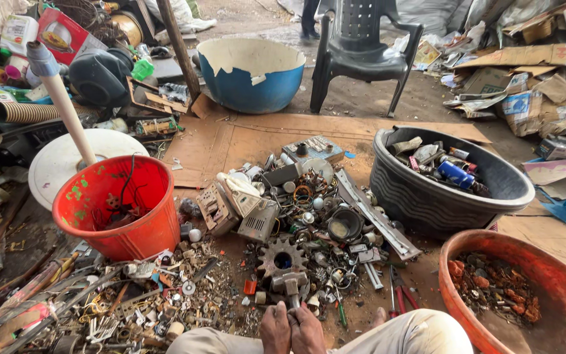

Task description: The person sits on the ground and uses pliers and a hammer to break apart and separate small metal components from a pile of scrap. They repeatedly pick up items, strike them, and place the separated pieces into a red bucket.

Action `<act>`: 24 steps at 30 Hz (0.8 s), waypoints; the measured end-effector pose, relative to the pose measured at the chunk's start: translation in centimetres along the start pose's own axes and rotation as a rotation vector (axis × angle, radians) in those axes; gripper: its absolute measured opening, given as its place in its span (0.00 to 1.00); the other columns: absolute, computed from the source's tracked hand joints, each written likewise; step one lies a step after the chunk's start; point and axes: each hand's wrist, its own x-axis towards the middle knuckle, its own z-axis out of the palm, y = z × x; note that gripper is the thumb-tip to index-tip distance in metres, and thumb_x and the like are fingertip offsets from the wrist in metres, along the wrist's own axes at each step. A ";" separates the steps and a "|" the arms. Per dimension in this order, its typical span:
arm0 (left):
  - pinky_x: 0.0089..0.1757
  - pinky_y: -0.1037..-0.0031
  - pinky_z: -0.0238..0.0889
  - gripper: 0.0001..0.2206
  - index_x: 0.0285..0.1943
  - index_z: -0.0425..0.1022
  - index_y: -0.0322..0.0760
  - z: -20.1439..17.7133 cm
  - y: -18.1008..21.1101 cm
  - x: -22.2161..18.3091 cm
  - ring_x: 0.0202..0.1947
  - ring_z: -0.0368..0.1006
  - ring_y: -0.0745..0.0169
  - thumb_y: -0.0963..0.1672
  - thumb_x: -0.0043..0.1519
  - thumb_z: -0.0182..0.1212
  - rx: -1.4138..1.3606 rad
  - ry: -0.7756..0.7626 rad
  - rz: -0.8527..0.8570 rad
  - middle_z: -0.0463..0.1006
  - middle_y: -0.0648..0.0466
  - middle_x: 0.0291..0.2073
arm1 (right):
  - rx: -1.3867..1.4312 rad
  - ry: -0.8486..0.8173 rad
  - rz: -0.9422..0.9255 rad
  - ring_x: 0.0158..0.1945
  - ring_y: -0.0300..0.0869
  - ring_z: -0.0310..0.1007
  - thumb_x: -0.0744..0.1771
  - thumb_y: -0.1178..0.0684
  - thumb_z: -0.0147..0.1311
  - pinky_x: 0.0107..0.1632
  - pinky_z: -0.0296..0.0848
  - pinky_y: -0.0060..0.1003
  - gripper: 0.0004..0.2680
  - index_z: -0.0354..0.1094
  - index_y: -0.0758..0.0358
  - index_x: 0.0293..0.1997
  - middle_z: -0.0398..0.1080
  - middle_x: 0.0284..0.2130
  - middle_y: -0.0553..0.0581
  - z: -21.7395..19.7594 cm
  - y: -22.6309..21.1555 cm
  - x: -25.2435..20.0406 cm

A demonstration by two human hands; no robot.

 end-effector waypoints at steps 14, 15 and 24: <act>0.17 0.71 0.61 0.17 0.48 0.71 0.31 -4.1 1.8 2.7 0.18 0.69 0.57 0.47 0.68 0.38 -0.739 -0.100 -0.323 0.76 0.44 0.27 | 1.220 0.287 0.585 0.32 0.47 0.75 0.71 0.55 0.44 0.39 0.78 0.44 0.09 0.68 0.72 0.48 0.75 0.33 0.63 -14.9 -5.9 8.6; 0.20 0.71 0.66 0.14 0.50 0.70 0.31 -4.3 2.4 2.7 0.20 0.71 0.57 0.45 0.67 0.40 -0.764 -0.100 -0.363 0.76 0.43 0.29 | 1.241 0.287 0.563 0.32 0.46 0.74 0.71 0.55 0.45 0.38 0.78 0.43 0.08 0.68 0.70 0.48 0.74 0.33 0.61 -15.6 -5.2 9.4; 0.19 0.69 0.60 0.10 0.53 0.67 0.33 -4.2 3.4 2.8 0.20 0.67 0.59 0.42 0.66 0.44 -0.759 -0.121 -0.517 0.75 0.43 0.31 | 1.242 0.239 0.759 0.29 0.43 0.71 0.70 0.55 0.47 0.33 0.72 0.39 0.07 0.67 0.66 0.48 0.73 0.31 0.59 -13.9 -0.5 8.8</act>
